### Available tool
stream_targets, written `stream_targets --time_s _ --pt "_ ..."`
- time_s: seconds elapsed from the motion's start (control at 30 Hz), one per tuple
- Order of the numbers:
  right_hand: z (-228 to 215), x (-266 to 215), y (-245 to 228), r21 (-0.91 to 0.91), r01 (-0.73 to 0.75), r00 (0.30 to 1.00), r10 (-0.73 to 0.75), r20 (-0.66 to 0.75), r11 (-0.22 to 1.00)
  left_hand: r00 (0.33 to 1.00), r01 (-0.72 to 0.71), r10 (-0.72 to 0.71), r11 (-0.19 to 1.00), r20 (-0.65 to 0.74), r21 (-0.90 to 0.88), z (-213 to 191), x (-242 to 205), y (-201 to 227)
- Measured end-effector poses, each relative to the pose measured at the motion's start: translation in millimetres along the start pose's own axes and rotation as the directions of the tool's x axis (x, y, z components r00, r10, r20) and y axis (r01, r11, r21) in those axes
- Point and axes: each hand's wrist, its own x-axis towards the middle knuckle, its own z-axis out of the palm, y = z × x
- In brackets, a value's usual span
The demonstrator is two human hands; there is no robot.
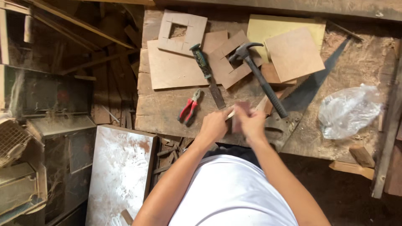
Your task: The person assembles small wooden frames by tapping thin wooden strips into grooves using a hammer and a blue-handled mallet. The person then sands the edges of the assembled pieces with sandpaper and places the finished frames into a plastic bag.
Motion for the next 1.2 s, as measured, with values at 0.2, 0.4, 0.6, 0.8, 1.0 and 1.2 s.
stream_targets --time_s 0.2,0.4,0.6,0.8,1.0,1.2 --pt "-9 -4 -14 -0.141 -0.068 0.998 0.069 -0.001 0.988 1.000 0.005 -0.006 0.999 0.012 0.048 2 -3 6" --pt "-12 -4 -16 -0.273 -0.031 0.999 0.025 -0.028 0.962 0.999 0.041 -0.042 0.998 -0.012 -0.046 -9 -6 13" --pt "3 -7 3 -0.249 0.137 0.977 -0.089 0.195 0.959 0.996 0.065 -0.071 0.995 -0.062 -0.080 -14 -3 20" --pt "-8 6 0 -0.108 0.104 0.965 -0.075 0.251 0.989 0.984 0.064 -0.108 0.955 -0.141 -0.289 -36 -19 16" --pt "-39 19 -25 0.117 0.057 0.992 -0.069 0.102 0.991 0.968 0.114 -0.224 0.796 -0.114 -0.595 -40 -8 1" --pt "-64 33 -34 0.129 0.088 0.987 -0.105 0.124 0.988 0.867 0.313 -0.495 0.457 0.054 -0.833 -51 7 -14"
